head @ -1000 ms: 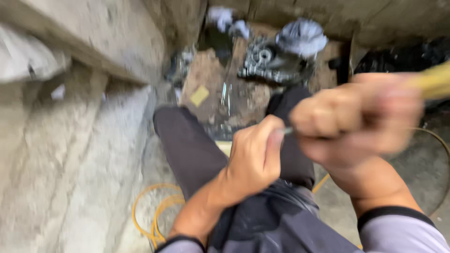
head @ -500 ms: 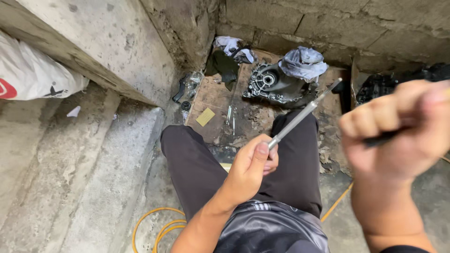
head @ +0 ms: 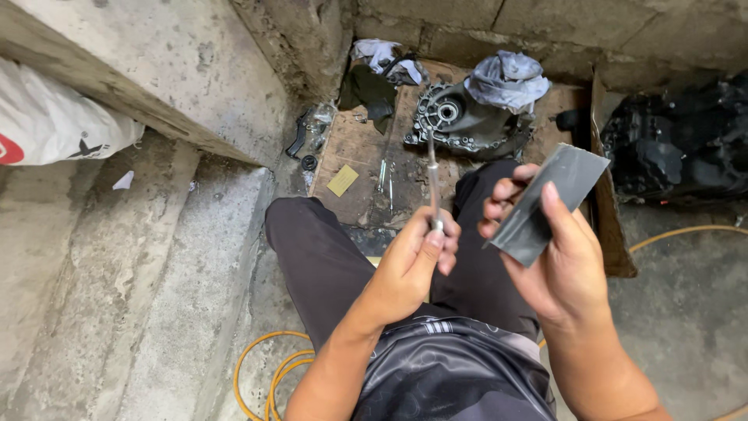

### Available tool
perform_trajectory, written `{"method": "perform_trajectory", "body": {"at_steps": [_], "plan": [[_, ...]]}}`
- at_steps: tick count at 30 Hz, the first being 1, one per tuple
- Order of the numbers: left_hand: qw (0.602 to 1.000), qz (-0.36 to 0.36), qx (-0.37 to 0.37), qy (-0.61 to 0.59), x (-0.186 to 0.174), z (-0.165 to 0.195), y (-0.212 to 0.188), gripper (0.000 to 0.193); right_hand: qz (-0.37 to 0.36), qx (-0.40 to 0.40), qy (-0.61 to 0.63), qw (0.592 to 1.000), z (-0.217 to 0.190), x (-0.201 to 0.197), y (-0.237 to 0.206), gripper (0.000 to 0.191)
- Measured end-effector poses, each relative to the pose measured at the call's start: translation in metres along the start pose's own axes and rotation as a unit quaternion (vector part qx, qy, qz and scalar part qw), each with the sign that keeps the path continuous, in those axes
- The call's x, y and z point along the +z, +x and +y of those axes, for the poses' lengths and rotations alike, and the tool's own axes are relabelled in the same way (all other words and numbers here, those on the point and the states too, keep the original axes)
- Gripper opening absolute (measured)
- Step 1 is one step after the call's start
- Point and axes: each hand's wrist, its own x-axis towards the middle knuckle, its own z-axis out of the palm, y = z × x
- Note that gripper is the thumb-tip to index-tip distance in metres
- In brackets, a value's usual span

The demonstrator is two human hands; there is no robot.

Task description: The person sits on the floor and smooths a metal rod using a sanding block. They repeatedly rub the sanding block along the rod's surface, rotate the rod, and inspect it by hand.

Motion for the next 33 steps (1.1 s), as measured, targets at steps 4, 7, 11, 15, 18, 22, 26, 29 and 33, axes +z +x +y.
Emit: {"method": "perform_trajectory", "body": {"at_steps": [4,7,11,15,18,22,26,29,33], "plan": [[0.969,0.063,0.032,0.236,0.002,0.005,0.000,0.032,0.040,-0.005,-0.072,0.997,0.009,0.011,-0.002,0.050],[0.960,0.070,0.080,0.258,0.007,0.002,0.006,0.038,0.035,0.004,-0.092,0.995,0.010,0.022,-0.005,0.055],[0.984,0.082,0.001,0.157,0.005,-0.007,0.012,0.022,0.018,0.032,-0.077,0.996,0.004,0.031,-0.009,0.060],[0.993,0.054,-0.088,-0.057,-0.001,-0.010,0.013,0.021,0.001,0.082,-0.020,0.996,0.001,0.025,-0.010,0.062],[0.988,0.046,-0.090,-0.116,0.001,-0.006,0.008,0.021,-0.008,0.111,0.051,0.992,0.001,0.023,-0.014,0.063],[0.996,0.028,-0.077,-0.033,0.012,0.009,-0.002,0.025,-0.014,0.078,0.012,0.997,-0.006,0.037,-0.034,0.068],[0.995,-0.029,-0.088,-0.032,0.021,0.034,-0.007,0.027,0.039,0.035,0.028,0.998,-0.017,0.042,-0.067,0.075],[0.986,-0.059,-0.139,-0.067,0.021,0.049,-0.008,0.026,0.041,0.050,0.030,0.997,-0.019,0.030,-0.078,0.082],[0.990,-0.074,-0.111,-0.036,0.016,0.052,-0.005,0.025,0.016,0.081,0.068,0.994,-0.016,0.022,-0.074,0.083]]}}
